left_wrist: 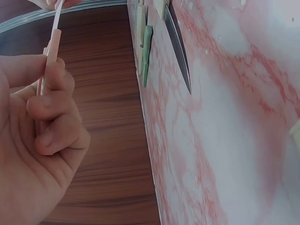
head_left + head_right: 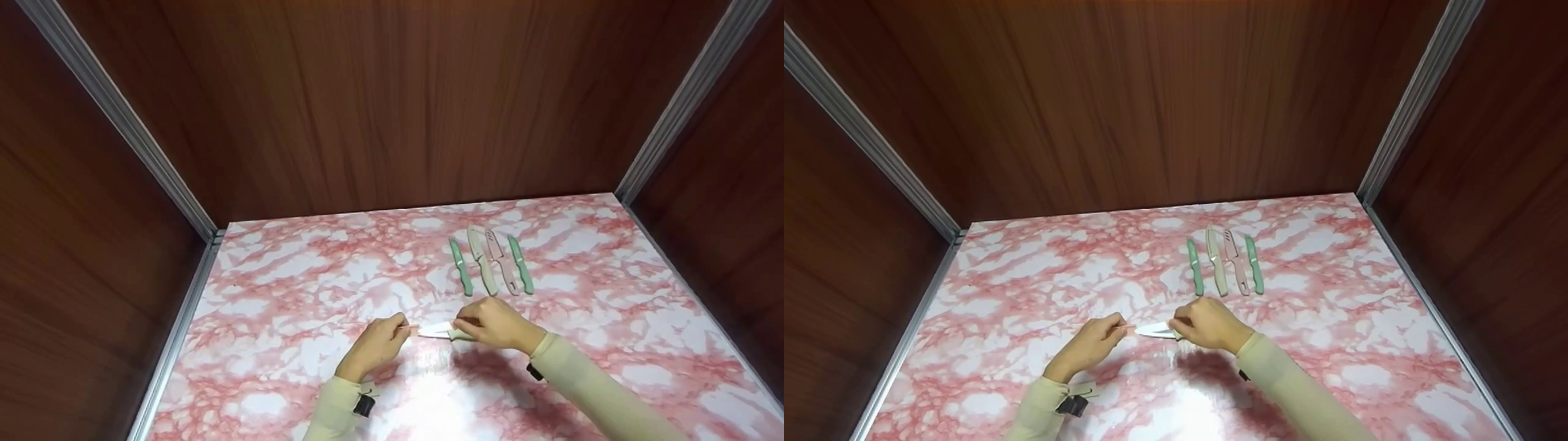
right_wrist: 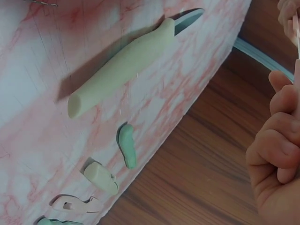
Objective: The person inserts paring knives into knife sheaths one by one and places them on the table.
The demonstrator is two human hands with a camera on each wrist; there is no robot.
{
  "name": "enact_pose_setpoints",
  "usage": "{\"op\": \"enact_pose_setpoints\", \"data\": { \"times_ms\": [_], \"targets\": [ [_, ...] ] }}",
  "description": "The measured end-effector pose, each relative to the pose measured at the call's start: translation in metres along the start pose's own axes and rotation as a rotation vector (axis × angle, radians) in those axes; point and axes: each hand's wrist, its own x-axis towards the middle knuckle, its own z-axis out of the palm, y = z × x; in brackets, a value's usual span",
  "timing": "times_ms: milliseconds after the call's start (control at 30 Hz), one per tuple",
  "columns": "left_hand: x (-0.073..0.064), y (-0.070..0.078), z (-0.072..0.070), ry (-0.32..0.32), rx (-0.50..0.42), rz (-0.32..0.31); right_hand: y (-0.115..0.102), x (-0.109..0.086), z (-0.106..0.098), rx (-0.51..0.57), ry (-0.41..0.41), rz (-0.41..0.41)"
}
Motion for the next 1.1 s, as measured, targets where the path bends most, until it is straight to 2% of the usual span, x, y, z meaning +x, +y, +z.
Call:
{"op": "enact_pose_setpoints", "data": {
  "times_ms": [267, 500, 1100],
  "targets": [
    [0.0014, 0.0024, 0.0003, 0.007, -0.012, 0.020, -0.0011, 0.0007, -0.0011, 0.016, -0.013, 0.010],
    [0.0031, 0.0052, -0.0003, -0.015, -0.038, 0.026, -0.0016, 0.0017, -0.0016, 0.022, -0.007, 0.004],
    [0.0058, 0.0089, 0.0034, 0.020, 0.007, 0.004, -0.0049, 0.0026, -0.0009, 0.018, 0.000, 0.018]
  ]
}}
